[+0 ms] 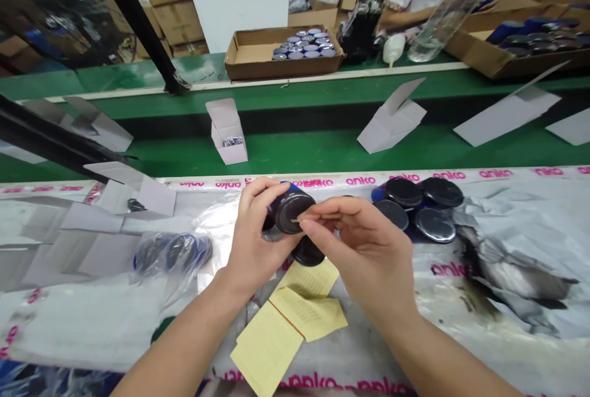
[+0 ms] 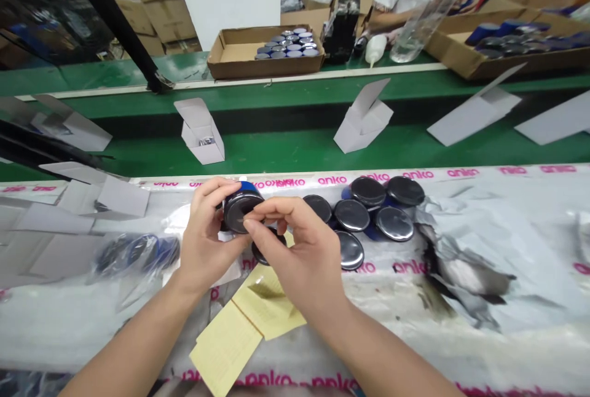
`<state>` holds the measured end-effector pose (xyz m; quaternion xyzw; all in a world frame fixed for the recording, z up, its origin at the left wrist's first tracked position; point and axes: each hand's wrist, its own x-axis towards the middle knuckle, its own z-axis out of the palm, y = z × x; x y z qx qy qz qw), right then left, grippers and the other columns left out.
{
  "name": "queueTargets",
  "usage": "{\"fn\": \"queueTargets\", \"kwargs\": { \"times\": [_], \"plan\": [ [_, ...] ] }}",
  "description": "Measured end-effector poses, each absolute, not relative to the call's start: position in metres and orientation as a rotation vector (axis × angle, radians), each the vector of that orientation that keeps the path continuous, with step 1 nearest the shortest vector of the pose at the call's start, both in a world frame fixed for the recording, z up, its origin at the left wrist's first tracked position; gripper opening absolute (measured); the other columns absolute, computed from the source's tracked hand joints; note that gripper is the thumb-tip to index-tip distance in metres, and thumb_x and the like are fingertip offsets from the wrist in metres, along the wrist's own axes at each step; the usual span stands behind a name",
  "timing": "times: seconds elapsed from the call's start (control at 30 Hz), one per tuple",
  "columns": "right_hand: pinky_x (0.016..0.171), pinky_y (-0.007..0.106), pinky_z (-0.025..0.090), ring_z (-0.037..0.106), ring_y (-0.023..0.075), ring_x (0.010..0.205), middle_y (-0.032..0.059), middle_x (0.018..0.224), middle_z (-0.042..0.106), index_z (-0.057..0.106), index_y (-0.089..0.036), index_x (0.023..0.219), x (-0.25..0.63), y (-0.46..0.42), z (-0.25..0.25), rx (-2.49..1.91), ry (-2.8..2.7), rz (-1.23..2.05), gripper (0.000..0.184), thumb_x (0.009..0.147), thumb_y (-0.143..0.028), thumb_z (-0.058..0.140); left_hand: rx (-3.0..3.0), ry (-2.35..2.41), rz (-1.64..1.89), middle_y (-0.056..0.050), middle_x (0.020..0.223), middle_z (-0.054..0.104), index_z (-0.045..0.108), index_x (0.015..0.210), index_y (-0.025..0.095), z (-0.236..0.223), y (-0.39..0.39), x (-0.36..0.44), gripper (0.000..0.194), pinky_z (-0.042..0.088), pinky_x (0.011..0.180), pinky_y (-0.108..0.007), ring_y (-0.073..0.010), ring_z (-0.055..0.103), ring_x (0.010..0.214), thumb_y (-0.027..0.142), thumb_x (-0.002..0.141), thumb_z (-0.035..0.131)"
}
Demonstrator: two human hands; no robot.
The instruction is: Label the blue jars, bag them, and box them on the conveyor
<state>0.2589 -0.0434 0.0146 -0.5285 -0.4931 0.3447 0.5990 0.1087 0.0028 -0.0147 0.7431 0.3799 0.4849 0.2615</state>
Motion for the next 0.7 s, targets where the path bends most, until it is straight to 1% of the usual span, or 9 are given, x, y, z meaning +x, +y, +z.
{"fn": "queueTargets", "kwargs": {
  "times": [0.17, 0.4, 0.57, 0.7],
  "plan": [
    [0.068, 0.034, 0.055, 0.071, 0.0184, 0.077, -0.0010, 0.085, 0.077, 0.073, -0.027, 0.088, 0.2533, -0.0440, 0.0178, -1.268, -1.143, 0.759, 0.013, 0.084, -0.016, 0.077, 1.989, 1.059, 1.391, -0.008, 0.133, 0.050, 0.053, 0.132, 0.033, -0.0198, -0.0008, 0.1103, 0.057, 0.054, 0.104, -0.049, -0.0271, 0.053, 0.129, 0.021, 0.083, 0.080],
    [0.070, 0.034, 0.054, 0.073, 0.0178, 0.079, -0.0027, 0.086, 0.078, 0.073, -0.028, 0.090, 0.2513, -0.0441, 0.0168, -1.254, -1.137, 0.742, 0.014, 0.085, -0.015, 0.076, 1.984, 1.062, 1.389, -0.009, 0.135, 0.049, 0.052, 0.134, 0.034, -0.0226, -0.0011, 0.1086, 0.059, 0.052, 0.105, -0.051, -0.0286, 0.052, 0.130, 0.023, 0.084, 0.080],
    [0.070, 0.032, 0.054, 0.073, 0.0166, 0.080, -0.0034, 0.088, 0.078, 0.072, -0.028, 0.092, 0.2506, -0.0446, 0.0146, -1.245, -1.164, 0.701, 0.016, 0.086, -0.014, 0.075, 1.984, 1.064, 1.389, -0.009, 0.136, 0.049, 0.052, 0.135, 0.034, -0.0232, -0.0026, 0.1091, 0.058, 0.050, 0.109, -0.053, -0.0281, 0.052, 0.132, 0.023, 0.085, 0.079],
    [0.072, 0.033, 0.055, 0.072, 0.0172, 0.082, -0.0025, 0.089, 0.077, 0.071, -0.028, 0.093, 0.2492, -0.0466, 0.0138, -1.248, -1.208, 0.647, 0.016, 0.088, -0.013, 0.072, 2.017, 1.069, 1.353, -0.010, 0.146, 0.048, 0.049, 0.137, 0.033, -0.0220, -0.0043, 0.1091, 0.055, 0.049, 0.112, -0.053, -0.0293, 0.046, 0.143, 0.027, 0.089, 0.075]
  ]
}}
